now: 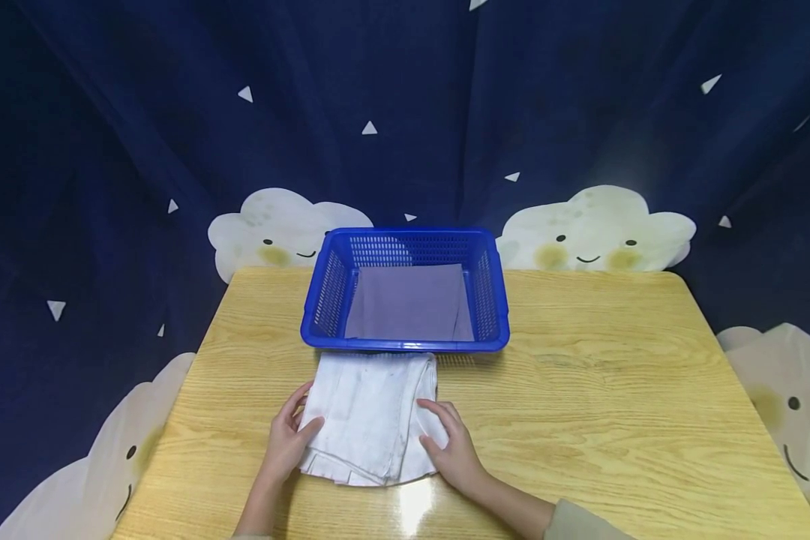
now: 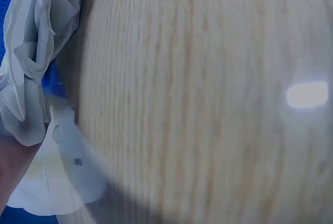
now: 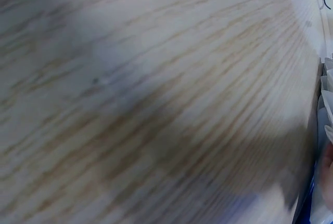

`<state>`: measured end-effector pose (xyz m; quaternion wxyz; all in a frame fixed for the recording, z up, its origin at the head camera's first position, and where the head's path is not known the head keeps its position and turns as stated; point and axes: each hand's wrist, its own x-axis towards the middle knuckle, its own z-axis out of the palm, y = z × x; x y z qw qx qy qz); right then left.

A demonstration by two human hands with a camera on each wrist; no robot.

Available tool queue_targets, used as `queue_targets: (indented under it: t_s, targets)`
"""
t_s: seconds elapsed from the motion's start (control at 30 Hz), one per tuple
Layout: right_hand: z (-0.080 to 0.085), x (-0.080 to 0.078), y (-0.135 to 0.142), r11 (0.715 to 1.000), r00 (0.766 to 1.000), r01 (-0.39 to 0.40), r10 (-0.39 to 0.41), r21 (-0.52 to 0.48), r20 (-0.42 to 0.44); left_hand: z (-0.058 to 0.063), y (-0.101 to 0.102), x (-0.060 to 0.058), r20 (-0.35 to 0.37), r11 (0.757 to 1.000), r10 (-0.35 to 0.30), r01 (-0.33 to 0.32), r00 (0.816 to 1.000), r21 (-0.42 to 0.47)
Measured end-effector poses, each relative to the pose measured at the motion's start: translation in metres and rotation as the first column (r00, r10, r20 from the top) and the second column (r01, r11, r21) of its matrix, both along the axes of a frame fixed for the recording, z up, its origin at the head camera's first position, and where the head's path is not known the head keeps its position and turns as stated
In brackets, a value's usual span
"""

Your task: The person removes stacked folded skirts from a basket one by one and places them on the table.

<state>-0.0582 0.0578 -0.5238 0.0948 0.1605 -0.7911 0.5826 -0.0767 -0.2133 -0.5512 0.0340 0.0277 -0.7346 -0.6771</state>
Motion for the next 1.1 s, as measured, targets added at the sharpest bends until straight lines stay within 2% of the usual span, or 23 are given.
queue_targets:
  t_s: [0.43, 0.67, 0.77, 1.1]
  targets:
    - [-0.009, -0.002, -0.001, 1.0, 0.999, 0.026, -0.026, -0.01, 0.027, 0.0, 0.002, -0.003, 0.064, 0.999, 0.05, -0.049, 0.997, -0.013]
    - [-0.039, -0.008, 0.0, 0.999, 0.998, 0.054, -0.054, 0.004, 0.018, -0.002, 0.002, -0.004, 0.073, 0.998, 0.06, -0.057, 0.995, -0.037]
    - [-0.046, -0.008, 0.001, 0.998, 0.999, 0.052, -0.052, 0.02, 0.003, -0.003, 0.001, -0.004, 0.079, 0.997, 0.063, -0.06, 0.995, -0.044]
    - [-0.048, -0.007, 0.002, 0.997, 0.998, 0.064, -0.064, 0.036, -0.022, -0.005, 0.001, -0.006, 0.106, 0.994, 0.087, -0.079, 0.991, -0.077]
